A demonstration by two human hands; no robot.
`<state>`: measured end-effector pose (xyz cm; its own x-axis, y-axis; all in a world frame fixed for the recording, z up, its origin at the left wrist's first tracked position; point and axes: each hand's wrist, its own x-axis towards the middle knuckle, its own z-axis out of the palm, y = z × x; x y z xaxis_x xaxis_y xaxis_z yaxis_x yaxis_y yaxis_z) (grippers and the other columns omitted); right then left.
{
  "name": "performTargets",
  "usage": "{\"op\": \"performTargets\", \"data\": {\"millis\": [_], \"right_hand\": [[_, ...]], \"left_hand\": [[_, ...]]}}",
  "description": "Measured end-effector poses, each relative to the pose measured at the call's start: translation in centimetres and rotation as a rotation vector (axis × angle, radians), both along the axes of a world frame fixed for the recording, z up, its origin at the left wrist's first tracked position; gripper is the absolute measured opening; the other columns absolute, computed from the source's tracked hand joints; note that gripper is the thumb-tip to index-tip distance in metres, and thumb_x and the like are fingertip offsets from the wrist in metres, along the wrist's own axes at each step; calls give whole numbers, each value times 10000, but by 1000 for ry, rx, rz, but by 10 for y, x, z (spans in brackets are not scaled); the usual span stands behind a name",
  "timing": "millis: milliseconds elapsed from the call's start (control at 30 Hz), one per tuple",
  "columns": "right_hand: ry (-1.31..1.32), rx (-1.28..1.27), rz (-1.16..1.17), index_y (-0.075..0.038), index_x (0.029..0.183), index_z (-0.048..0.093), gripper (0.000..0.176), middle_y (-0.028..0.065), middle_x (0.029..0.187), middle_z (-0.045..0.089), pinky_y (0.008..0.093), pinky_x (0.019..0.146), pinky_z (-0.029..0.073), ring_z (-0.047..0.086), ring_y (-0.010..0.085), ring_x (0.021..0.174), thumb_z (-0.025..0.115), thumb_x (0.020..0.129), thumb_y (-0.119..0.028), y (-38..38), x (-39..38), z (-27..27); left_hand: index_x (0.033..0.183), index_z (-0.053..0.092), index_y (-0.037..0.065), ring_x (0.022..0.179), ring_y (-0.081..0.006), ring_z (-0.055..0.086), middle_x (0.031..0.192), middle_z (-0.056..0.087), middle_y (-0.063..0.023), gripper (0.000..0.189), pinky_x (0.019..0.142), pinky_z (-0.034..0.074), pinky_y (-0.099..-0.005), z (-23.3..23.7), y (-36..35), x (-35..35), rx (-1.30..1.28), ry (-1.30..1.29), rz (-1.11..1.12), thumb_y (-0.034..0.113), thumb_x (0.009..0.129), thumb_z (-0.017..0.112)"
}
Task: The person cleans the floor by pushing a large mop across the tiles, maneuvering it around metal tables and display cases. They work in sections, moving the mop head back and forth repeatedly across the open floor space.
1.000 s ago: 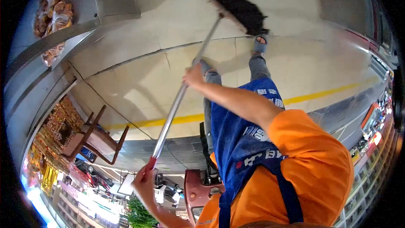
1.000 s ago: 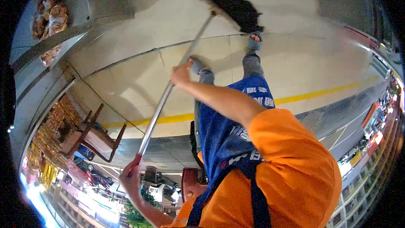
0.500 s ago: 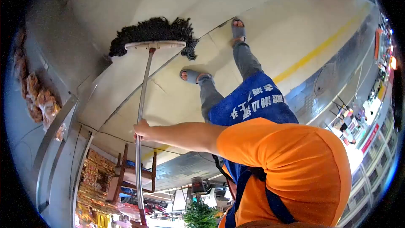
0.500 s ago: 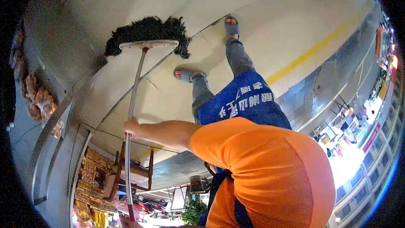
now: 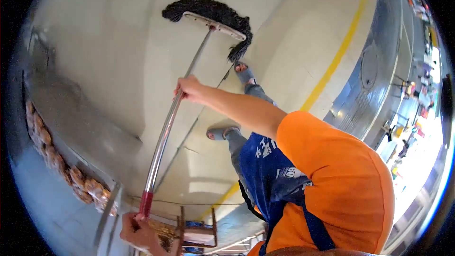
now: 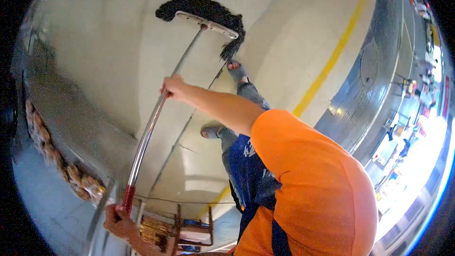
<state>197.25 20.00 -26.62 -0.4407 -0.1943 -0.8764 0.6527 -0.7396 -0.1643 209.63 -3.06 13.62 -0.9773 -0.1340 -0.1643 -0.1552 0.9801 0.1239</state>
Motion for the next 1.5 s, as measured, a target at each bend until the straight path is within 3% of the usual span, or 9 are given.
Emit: {"op": "performTargets", "data": {"millis": [67, 400, 533, 700, 800, 933, 1067, 1300, 1500], "right_hand": [[-23, 146, -3, 18, 790, 486, 130, 138, 710, 534, 408, 502, 528, 595, 248, 593, 484, 886, -69, 68, -31, -5], [-238, 289, -435, 6, 930, 514, 96, 128, 739, 555, 389, 463, 483, 582, 226, 565, 471, 895, -73, 298, -86, 10], [-344, 338, -623, 4, 834, 523, 52, 128, 738, 558, 369, 451, 448, 566, 217, 540, 484, 847, -27, 353, -71, 27], [-294, 613, -294, 11, 805, 533, 142, 102, 621, 547, 340, 370, 414, 526, 208, 431, 536, 875, -113, 437, -28, 17], [-99, 478, -635, -18, 822, 537, 299, 62, 574, 517, 324, 374, 418, 498, 165, 423, 564, 933, -294, 412, 8, 39], [-113, 120, -876, -13, 932, 473, 428, 76, 633, 458, 314, 377, 371, 435, 163, 441, 463, 980, -439, 364, 63, 117], [-143, 75, -898, -127, 1125, 452, 386, 43, 639, 425, 268, 379, 315, 384, 108, 439, 441, 977, -484, 344, 67, 161], [-151, 447, -748, -76, 1012, 513, 297, 70, 628, 447, 292, 368, 346, 424, 142, 440, 451, 982, -365, 388, 43, 186], [-98, 232, -955, 20, 899, 519, 451, 44, 561, 430, 267, 358, 349, 429, 138, 431, 466, 980, -420, 433, 25, 229]], "left_hand": [[701, 613, -4, 433, -153, 453, 473, 496, -85, 333, 424, 332, -327, -19, 48, -38, 36, -23, -65, 279, 862, 681], [707, 605, 41, 438, -175, 472, 512, 526, -91, 316, 430, 369, -349, 4, 295, -199, 14, 90, -357, 294, 887, 669], [804, 667, 89, 448, -192, 532, 534, 572, -77, 213, 454, 408, -324, 21, 325, -174, 242, -80, -444, 294, 844, 707], [1047, 649, 95, 560, -160, 607, 638, 629, -58, 340, 536, 467, -321, -16, 366, -126, 352, -450, -477, 321, 813, 747], [1129, 599, 79, 490, -175, 573, 612, 591, -68, 384, 464, 448, -326, -45, 366, -95, 580, -563, -443, 310, 845, 716], [1179, 507, 74, 347, -97, 402, 586, 464, -5, 291, 287, 309, -234, -18, 360, -54, 999, -1284, 224, 230, 947, 585], [1087, 493, 77, 351, -98, 384, 592, 445, -2, 165, 295, 295, -241, 1, 335, -33, 1172, -1365, 281, 180, 967, 540], [1004, 463, 126, 379, -83, 371, 614, 430, 9, 76, 323, 257, -229, 60, 378, -69, 1216, -1489, 350, 183, 982, 508], [1013, 487, 138, 376, -81, 356, 595, 419, 21, 77, 325, 250, -216, 88, 428, -99, 1267, -1475, 344, 177, 965, 533]]}}
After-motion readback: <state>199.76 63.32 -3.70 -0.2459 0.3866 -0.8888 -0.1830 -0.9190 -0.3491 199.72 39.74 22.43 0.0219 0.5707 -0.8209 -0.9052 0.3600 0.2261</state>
